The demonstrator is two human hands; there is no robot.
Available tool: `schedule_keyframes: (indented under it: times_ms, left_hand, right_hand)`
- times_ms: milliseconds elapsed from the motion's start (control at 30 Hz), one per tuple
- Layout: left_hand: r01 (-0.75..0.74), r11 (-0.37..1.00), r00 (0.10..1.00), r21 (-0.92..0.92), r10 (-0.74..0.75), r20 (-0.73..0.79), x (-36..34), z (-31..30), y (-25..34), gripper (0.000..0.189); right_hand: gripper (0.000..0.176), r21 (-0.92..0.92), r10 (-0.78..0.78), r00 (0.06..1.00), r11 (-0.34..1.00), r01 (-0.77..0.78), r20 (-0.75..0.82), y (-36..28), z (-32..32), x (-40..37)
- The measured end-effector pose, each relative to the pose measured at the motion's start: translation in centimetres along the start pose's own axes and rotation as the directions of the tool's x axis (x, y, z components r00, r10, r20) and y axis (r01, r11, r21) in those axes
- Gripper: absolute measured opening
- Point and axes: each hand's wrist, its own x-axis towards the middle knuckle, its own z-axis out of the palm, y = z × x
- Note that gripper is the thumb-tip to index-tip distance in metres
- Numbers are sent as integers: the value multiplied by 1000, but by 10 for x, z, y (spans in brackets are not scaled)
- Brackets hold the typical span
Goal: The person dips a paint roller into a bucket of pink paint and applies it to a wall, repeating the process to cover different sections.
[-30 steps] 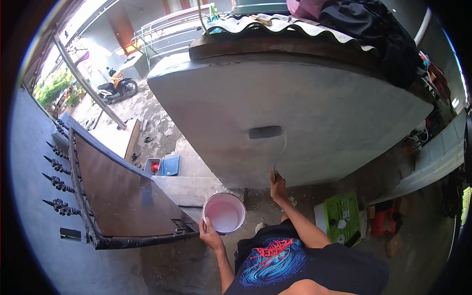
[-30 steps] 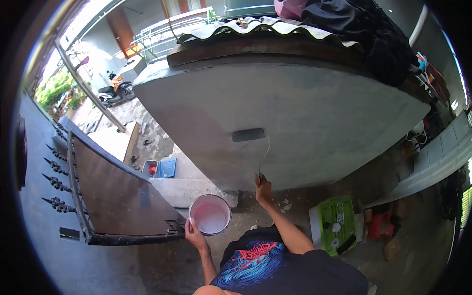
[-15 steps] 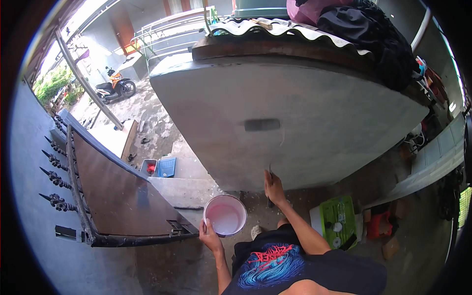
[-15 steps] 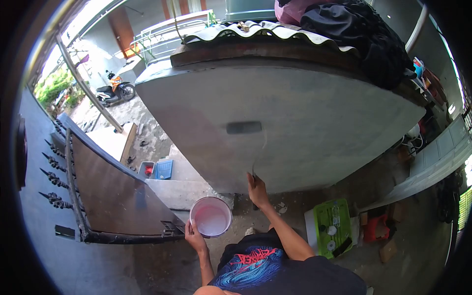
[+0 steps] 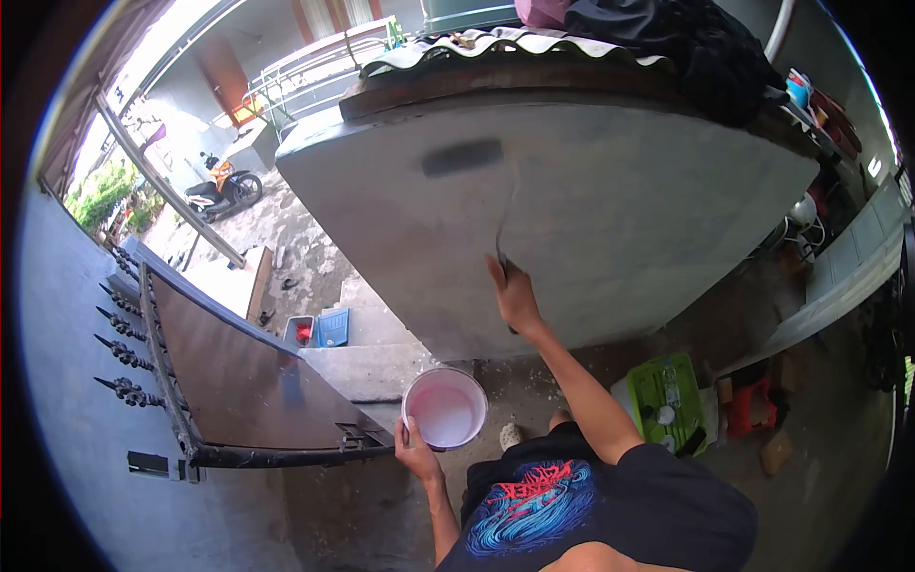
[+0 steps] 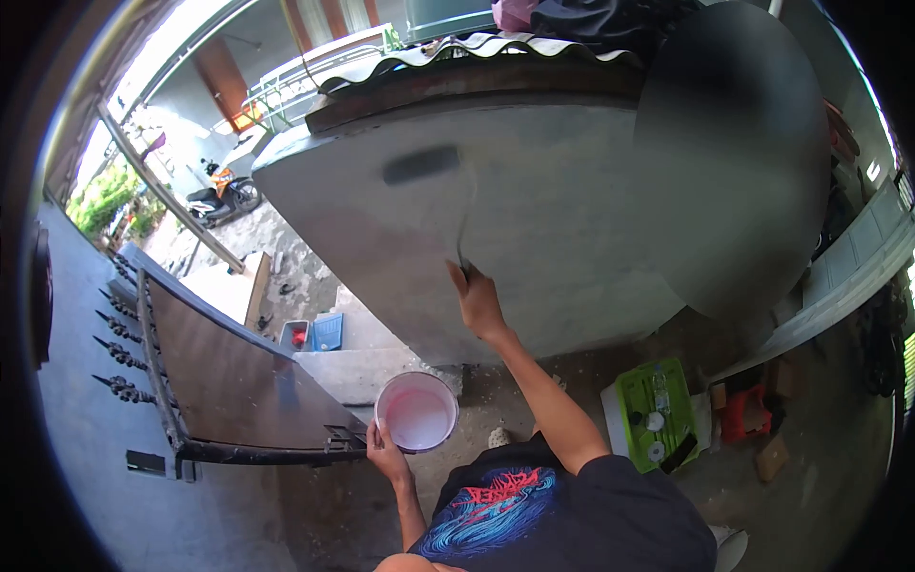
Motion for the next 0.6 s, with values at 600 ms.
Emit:
schedule_keyframes:
  times_ms: [600]
  left_hand:
    - [-148, 979, 933, 142, 90, 348, -119, 39, 2, 39]
  right_hand:
    - [65, 25, 771, 636, 636, -771, -7, 153, -302, -374]
